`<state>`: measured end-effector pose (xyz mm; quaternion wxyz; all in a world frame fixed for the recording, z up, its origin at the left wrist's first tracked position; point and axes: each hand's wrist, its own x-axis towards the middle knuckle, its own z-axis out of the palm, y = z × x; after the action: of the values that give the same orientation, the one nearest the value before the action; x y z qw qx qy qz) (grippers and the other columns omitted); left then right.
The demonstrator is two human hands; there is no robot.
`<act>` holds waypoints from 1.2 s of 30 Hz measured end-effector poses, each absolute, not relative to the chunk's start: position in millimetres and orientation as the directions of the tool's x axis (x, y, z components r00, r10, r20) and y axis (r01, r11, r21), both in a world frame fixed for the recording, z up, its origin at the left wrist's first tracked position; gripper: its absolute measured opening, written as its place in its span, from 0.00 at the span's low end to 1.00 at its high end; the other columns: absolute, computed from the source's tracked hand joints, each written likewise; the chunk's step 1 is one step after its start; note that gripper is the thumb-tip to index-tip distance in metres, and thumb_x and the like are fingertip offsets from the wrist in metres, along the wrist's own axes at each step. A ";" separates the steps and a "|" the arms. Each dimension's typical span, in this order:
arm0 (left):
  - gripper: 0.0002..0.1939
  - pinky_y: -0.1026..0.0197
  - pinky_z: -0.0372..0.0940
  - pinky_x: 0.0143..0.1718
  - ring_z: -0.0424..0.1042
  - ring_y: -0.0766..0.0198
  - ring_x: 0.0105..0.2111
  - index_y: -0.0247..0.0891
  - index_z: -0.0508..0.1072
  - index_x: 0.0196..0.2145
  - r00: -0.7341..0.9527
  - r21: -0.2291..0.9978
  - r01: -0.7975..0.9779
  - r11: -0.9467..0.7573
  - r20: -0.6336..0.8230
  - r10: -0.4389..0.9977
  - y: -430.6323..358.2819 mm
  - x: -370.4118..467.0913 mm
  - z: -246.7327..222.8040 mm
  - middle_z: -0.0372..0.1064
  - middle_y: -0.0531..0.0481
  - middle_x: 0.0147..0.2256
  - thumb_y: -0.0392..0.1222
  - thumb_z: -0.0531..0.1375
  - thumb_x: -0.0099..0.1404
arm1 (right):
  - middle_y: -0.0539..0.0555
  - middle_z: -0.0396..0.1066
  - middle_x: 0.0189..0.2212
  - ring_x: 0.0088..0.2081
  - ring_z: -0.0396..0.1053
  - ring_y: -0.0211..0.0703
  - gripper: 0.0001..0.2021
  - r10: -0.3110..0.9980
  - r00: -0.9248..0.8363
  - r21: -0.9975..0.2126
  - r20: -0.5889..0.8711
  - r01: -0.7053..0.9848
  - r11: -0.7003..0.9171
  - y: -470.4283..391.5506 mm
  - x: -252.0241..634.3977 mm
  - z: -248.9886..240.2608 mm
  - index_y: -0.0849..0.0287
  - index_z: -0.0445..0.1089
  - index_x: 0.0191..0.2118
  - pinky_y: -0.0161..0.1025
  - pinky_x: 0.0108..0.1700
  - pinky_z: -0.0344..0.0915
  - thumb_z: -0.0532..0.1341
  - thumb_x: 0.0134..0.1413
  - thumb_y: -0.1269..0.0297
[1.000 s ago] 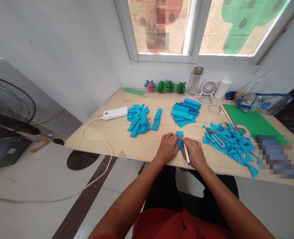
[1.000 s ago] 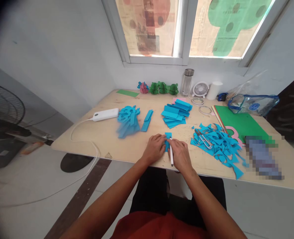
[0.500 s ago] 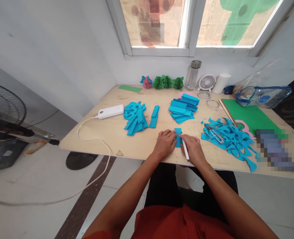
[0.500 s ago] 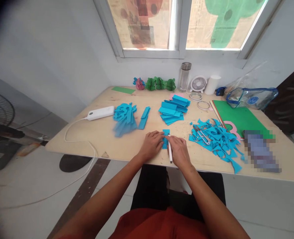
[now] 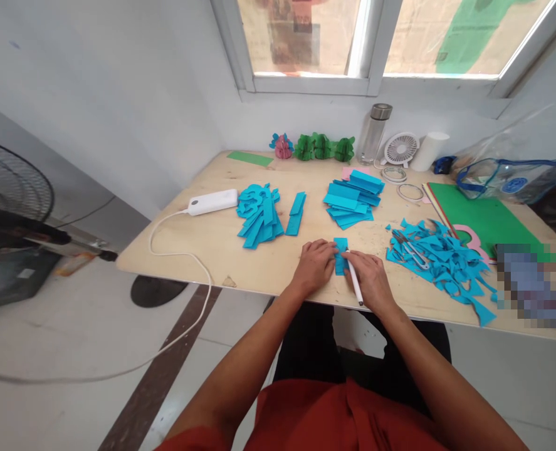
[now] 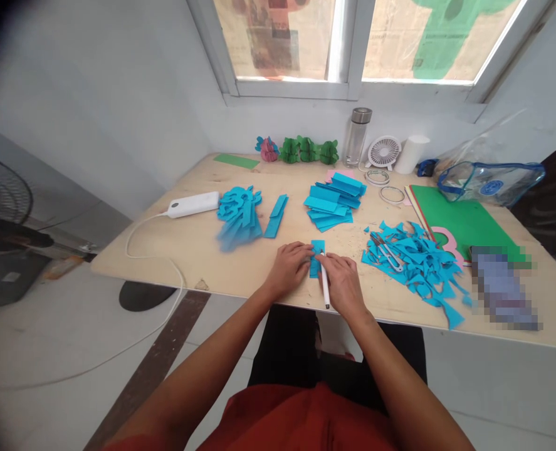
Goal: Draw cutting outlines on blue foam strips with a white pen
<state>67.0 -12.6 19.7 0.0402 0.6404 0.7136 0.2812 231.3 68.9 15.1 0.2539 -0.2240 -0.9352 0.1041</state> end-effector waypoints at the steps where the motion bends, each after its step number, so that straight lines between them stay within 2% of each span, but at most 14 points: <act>1: 0.13 0.48 0.55 0.58 0.62 0.57 0.55 0.42 0.72 0.45 -0.179 0.459 0.888 0.022 0.300 0.937 -12.7 67.0 19.7 0.69 0.51 0.53 0.34 0.54 0.64 | 0.56 0.73 0.49 0.53 0.66 0.47 0.20 0.468 -0.772 -0.304 0.430 0.364 0.880 68.9 231.3 15.0 0.54 0.64 0.58 0.46 0.52 0.56 0.54 0.61 0.67; 11: 0.13 0.49 0.55 0.57 0.62 0.58 0.55 0.43 0.72 0.44 -0.177 0.461 0.887 0.014 0.313 0.933 -12.6 66.8 20.0 0.70 0.51 0.52 0.34 0.54 0.64 | 0.57 0.73 0.49 0.53 0.66 0.48 0.18 0.470 -0.777 -0.315 0.419 0.361 0.878 67.2 231.4 16.6 0.55 0.66 0.56 0.48 0.55 0.52 0.54 0.60 0.66; 25: 0.13 0.48 0.54 0.58 0.62 0.56 0.55 0.43 0.72 0.45 -0.175 0.490 0.872 0.009 0.294 0.940 -12.9 64.7 19.0 0.69 0.51 0.53 0.36 0.58 0.62 | 0.57 0.73 0.48 0.52 0.67 0.48 0.18 0.465 -0.769 -0.307 0.438 0.358 0.882 66.3 231.1 18.0 0.55 0.67 0.55 0.47 0.53 0.55 0.55 0.59 0.66; 36: 0.12 0.48 0.54 0.57 0.60 0.55 0.56 0.42 0.72 0.45 -0.150 0.473 0.881 -0.004 0.289 0.945 -13.9 65.8 20.8 0.68 0.50 0.54 0.36 0.57 0.63 | 0.58 0.74 0.47 0.52 0.68 0.48 0.16 0.461 -0.746 -0.294 0.481 0.358 0.886 65.0 229.8 15.0 0.56 0.68 0.53 0.47 0.53 0.55 0.55 0.59 0.67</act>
<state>65.8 -13.9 20.8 0.0567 0.6493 0.7033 0.2838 229.8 65.0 15.0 0.2802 -0.2200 -0.9299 0.0917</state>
